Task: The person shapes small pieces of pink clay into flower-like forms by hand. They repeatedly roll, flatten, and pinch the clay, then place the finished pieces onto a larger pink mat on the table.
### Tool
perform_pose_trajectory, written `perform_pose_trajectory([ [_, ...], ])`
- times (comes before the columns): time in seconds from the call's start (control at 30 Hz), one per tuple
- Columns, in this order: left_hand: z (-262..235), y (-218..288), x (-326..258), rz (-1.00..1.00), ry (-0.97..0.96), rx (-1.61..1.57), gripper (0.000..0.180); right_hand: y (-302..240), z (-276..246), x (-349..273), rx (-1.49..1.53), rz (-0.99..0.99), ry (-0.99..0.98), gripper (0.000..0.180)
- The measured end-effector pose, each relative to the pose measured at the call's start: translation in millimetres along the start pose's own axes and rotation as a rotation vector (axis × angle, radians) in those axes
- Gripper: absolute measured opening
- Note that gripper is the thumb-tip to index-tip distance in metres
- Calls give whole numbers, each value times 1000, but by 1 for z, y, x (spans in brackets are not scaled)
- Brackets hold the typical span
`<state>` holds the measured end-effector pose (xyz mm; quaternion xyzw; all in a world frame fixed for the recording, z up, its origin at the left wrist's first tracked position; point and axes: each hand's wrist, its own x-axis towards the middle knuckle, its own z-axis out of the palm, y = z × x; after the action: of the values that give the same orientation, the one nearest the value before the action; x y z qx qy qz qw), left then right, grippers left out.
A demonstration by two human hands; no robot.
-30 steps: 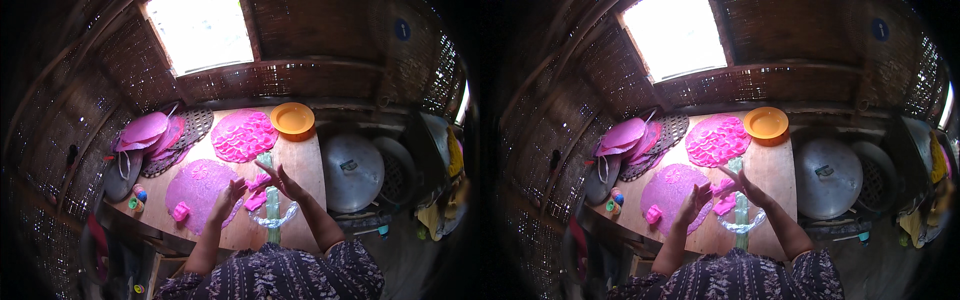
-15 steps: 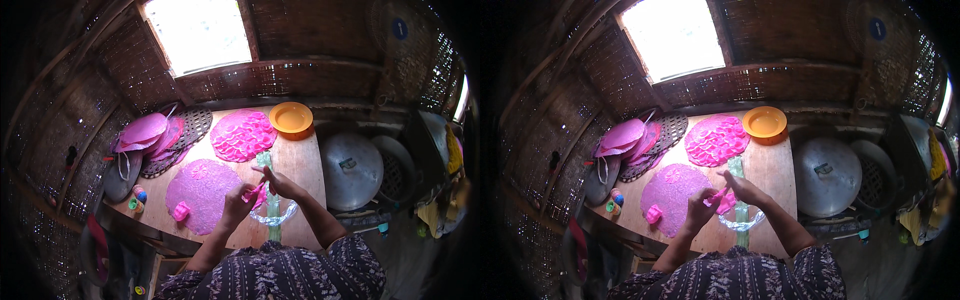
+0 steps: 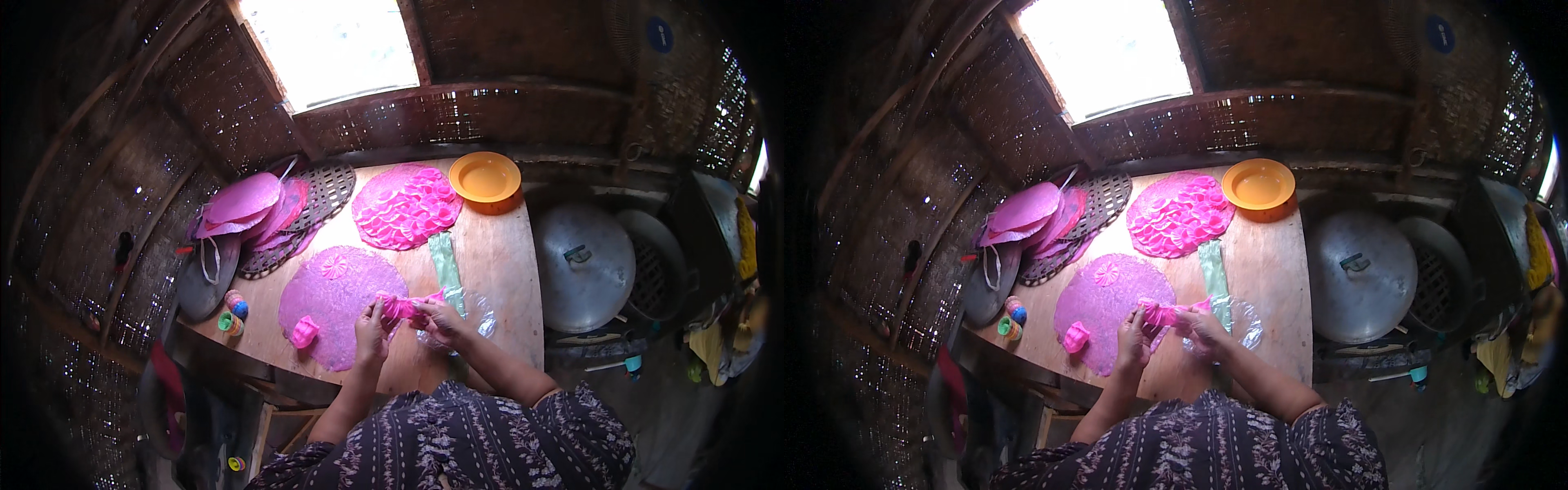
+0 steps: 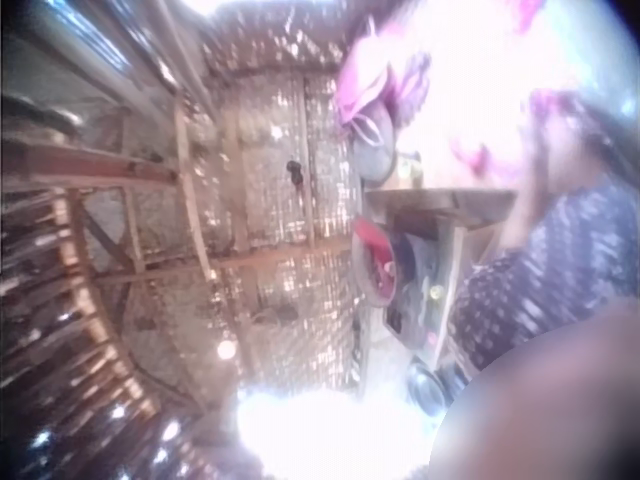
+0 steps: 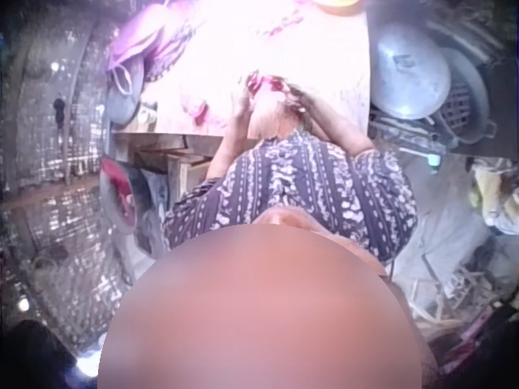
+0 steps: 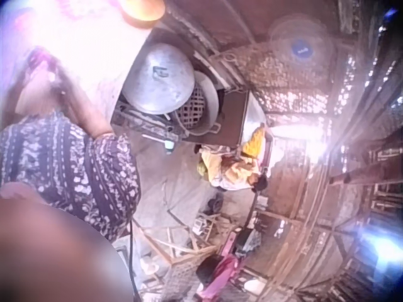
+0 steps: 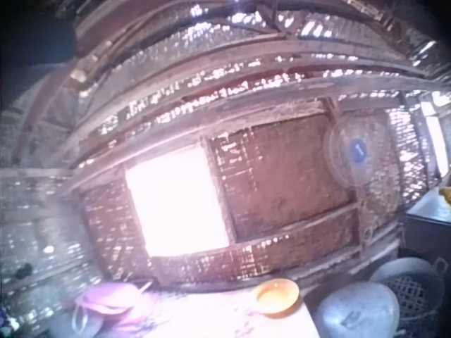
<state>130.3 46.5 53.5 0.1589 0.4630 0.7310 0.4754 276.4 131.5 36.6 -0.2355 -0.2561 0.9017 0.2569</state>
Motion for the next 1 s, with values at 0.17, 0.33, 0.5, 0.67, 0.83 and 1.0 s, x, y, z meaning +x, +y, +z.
perform_pose_trajectory([
  [0.17,3,10,-5,187,-20,315,20,-27,5,-12,-194,-112,-78,32],
  [0.33,7,26,-11,-18,-174,153,20,-52,18,-28,-244,-98,-114,38],
  [0.5,21,32,-18,-57,-311,166,23,-58,28,-37,-611,-323,-144,37],
  [0.67,27,32,-22,11,-353,356,27,-62,32,-37,-821,-422,-98,35],
  [0.83,27,32,-21,29,-344,327,25,-65,37,-39,-807,-411,-121,33],
  [1.0,28,33,-23,53,-379,294,25,-68,45,-43,-824,-403,-115,34],
])
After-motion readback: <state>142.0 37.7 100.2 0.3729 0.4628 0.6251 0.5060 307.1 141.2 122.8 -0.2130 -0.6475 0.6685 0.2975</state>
